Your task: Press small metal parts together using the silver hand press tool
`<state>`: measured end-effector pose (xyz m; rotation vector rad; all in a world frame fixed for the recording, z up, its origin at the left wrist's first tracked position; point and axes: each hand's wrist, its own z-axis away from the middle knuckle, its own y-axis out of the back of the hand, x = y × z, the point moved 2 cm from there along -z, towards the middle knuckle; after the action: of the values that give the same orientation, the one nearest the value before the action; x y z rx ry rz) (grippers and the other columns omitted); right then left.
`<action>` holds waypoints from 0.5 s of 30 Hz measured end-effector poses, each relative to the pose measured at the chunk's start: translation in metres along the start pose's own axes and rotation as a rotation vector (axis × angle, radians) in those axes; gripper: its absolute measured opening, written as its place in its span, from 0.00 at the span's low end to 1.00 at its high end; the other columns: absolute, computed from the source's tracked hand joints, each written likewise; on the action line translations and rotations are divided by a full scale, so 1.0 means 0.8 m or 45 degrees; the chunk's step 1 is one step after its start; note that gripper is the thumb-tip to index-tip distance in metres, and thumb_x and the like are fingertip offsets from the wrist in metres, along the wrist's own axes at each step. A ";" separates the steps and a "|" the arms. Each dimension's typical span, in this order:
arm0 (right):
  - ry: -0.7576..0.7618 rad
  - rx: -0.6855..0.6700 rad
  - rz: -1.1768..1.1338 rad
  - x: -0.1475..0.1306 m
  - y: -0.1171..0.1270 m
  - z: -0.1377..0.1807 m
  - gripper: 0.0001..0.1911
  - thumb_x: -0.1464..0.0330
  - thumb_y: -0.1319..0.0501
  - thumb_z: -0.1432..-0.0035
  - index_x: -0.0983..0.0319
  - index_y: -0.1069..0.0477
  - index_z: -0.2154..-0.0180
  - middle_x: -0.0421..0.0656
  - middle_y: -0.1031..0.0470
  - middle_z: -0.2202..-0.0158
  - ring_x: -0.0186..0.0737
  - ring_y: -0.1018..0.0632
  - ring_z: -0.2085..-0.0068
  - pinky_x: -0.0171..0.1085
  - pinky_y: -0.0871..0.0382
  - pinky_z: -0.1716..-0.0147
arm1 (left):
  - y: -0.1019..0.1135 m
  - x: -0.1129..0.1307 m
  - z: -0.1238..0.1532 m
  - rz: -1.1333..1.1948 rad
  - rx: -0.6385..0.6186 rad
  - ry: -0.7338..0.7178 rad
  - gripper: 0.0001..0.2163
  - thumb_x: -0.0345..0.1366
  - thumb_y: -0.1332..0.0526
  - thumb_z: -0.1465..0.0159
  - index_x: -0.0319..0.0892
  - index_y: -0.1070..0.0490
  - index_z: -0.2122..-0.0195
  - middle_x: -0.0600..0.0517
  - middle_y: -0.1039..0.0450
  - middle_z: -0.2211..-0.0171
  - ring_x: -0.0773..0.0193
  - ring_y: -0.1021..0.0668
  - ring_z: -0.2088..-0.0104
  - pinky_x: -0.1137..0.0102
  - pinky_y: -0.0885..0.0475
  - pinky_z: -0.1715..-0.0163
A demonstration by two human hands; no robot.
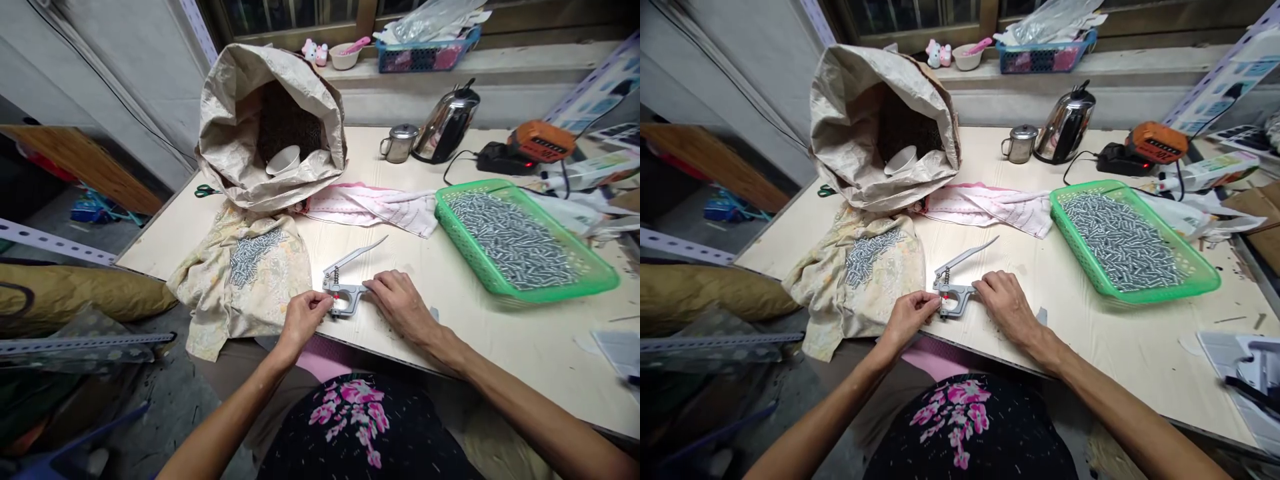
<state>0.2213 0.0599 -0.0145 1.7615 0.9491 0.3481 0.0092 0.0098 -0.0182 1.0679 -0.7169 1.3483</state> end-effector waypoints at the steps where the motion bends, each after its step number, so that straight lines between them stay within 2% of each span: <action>1: 0.001 0.008 0.011 0.001 -0.001 0.001 0.13 0.70 0.51 0.30 0.64 0.28 0.57 0.49 0.29 0.63 0.45 0.32 0.62 0.42 0.41 0.62 | -0.002 -0.001 0.000 0.025 -0.001 0.022 0.13 0.44 0.34 0.48 0.37 0.24 0.71 0.55 0.29 0.80 0.71 0.32 0.81 0.76 0.37 0.80; 8: -0.001 0.051 0.054 -0.001 -0.003 0.006 0.10 0.72 0.49 0.31 0.64 0.29 0.59 0.48 0.29 0.63 0.44 0.33 0.61 0.42 0.42 0.61 | -0.012 -0.003 -0.001 0.096 -0.016 0.132 0.12 0.41 0.32 0.48 0.36 0.26 0.72 0.57 0.31 0.84 0.73 0.32 0.83 0.77 0.35 0.81; 15: -0.095 -0.020 -0.116 0.005 -0.022 0.010 0.10 0.69 0.48 0.31 0.64 0.29 0.60 0.47 0.31 0.65 0.44 0.34 0.61 0.41 0.42 0.63 | -0.010 0.012 -0.010 -0.175 -0.145 0.285 0.09 0.37 0.37 0.41 0.36 0.29 0.73 0.56 0.31 0.87 0.73 0.31 0.87 0.79 0.36 0.84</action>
<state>0.2210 0.0600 -0.0344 1.6989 0.9669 0.2297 0.0170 0.0214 -0.0144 0.8446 -0.5374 1.2693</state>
